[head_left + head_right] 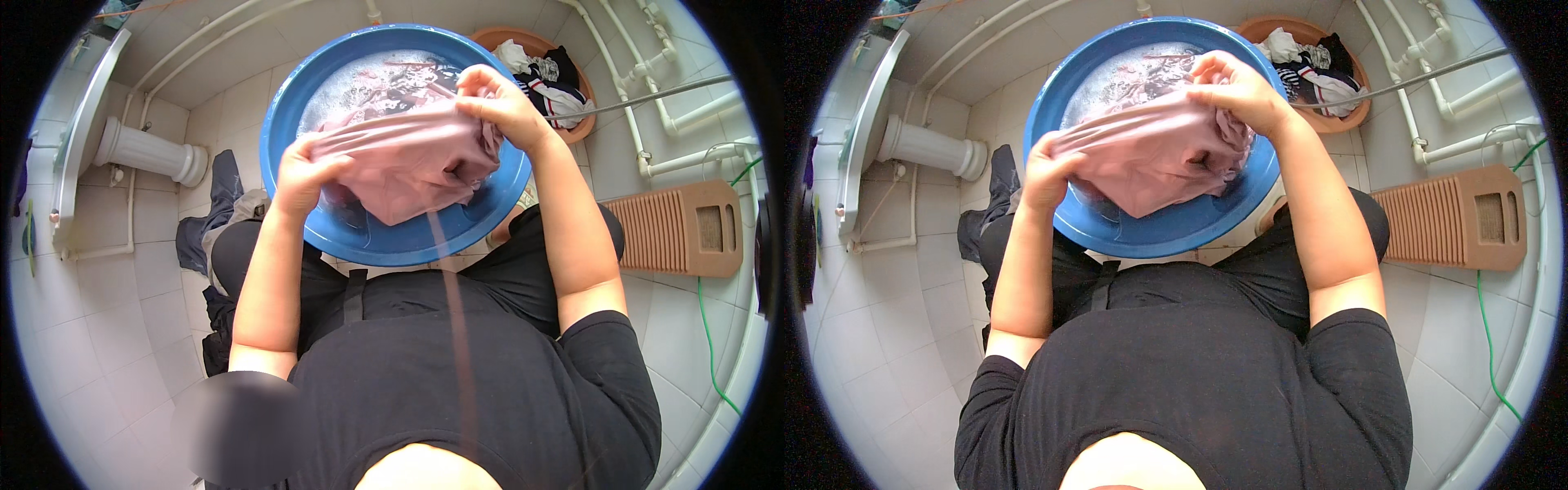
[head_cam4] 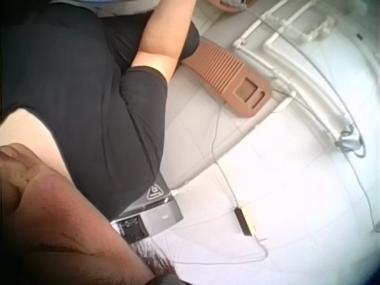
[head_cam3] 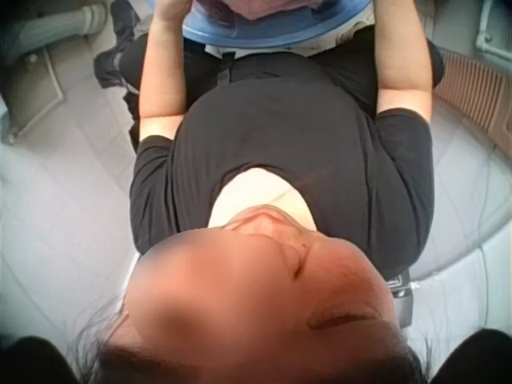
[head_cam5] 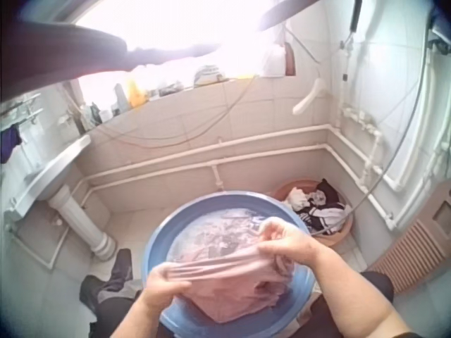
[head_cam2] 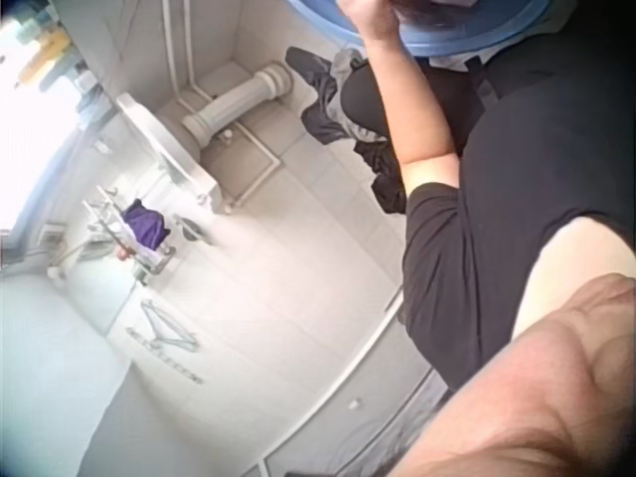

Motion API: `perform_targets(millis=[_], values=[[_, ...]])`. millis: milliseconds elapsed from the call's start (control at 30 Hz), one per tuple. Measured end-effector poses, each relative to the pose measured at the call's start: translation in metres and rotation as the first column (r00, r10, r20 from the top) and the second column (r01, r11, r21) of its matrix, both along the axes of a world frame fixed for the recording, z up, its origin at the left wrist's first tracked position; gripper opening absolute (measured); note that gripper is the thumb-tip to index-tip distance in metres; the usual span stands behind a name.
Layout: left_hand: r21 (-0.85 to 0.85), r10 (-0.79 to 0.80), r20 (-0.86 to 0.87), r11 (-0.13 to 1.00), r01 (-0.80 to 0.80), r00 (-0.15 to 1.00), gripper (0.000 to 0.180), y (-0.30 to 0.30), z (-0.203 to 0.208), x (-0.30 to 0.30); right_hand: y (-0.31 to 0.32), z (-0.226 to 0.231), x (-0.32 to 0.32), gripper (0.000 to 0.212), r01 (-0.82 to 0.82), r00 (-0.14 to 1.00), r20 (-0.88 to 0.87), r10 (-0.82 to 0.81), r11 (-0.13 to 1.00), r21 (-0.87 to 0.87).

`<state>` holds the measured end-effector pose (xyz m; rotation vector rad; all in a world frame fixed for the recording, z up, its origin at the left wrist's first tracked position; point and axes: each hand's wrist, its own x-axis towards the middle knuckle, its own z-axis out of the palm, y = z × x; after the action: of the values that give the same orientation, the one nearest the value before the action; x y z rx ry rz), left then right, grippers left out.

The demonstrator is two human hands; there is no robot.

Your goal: The person sits on the floor and hand-washes a pink garment in a blue basin filled with soapy water. They repeatedly scrub, squeeze, and agitate the fabric by hand, occasionally using a washboard placed inside the basin to aid the cleaning process.

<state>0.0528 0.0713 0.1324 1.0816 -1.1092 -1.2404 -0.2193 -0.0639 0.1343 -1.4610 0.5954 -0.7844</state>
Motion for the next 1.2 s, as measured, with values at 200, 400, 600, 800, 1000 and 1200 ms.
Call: perform_targets(millis=[200, 400, 600, 800, 1000, 1200], values=[[0.306, 0.26, -0.781, 0.952, -0.015, 0.567, 0.047, -0.02, 0.002, -0.037, 0.012, -0.023, 0.026, 0.016, 0.04, 0.932, -0.352, -0.087, 0.989, -0.14], [0.453, 0.336, -0.497, 0.887, -0.092, 0.8, 0.042, -0.037, -0.031, -0.073, 0.093, -0.009, 0.08, 0.014, 0.219, 0.974, 0.114, -0.198, 0.663, -0.716], [0.42, 0.515, -0.361, 0.834, -0.358, 0.778, 0.027, -0.046, -0.004, -0.13, 0.046, -0.04, 0.079, 0.027, 0.502, 0.859, -0.042, -0.511, 0.855, -0.132], [0.112, -0.249, -0.708, 0.885, 0.452, 0.661, 0.028, -0.088, -0.094, -0.027, 0.091, -0.033, 0.094, 0.022, 0.478, 0.876, 0.19, -0.444, 0.741, -0.472], [0.431, 0.342, -0.454, 0.892, -0.133, 0.823, 0.035, -0.04, -0.028, -0.126, 0.055, -0.045, 0.078, 0.036, 0.511, 0.821, -0.109, -0.561, 0.806, -0.3], [0.638, 0.478, -0.432, 0.762, -0.116, 0.764, 0.052, -0.027, -0.063, -0.106, 0.091, -0.046, 0.086, 0.026, 0.201, 0.953, -0.033, -0.3, 0.713, -0.671]])
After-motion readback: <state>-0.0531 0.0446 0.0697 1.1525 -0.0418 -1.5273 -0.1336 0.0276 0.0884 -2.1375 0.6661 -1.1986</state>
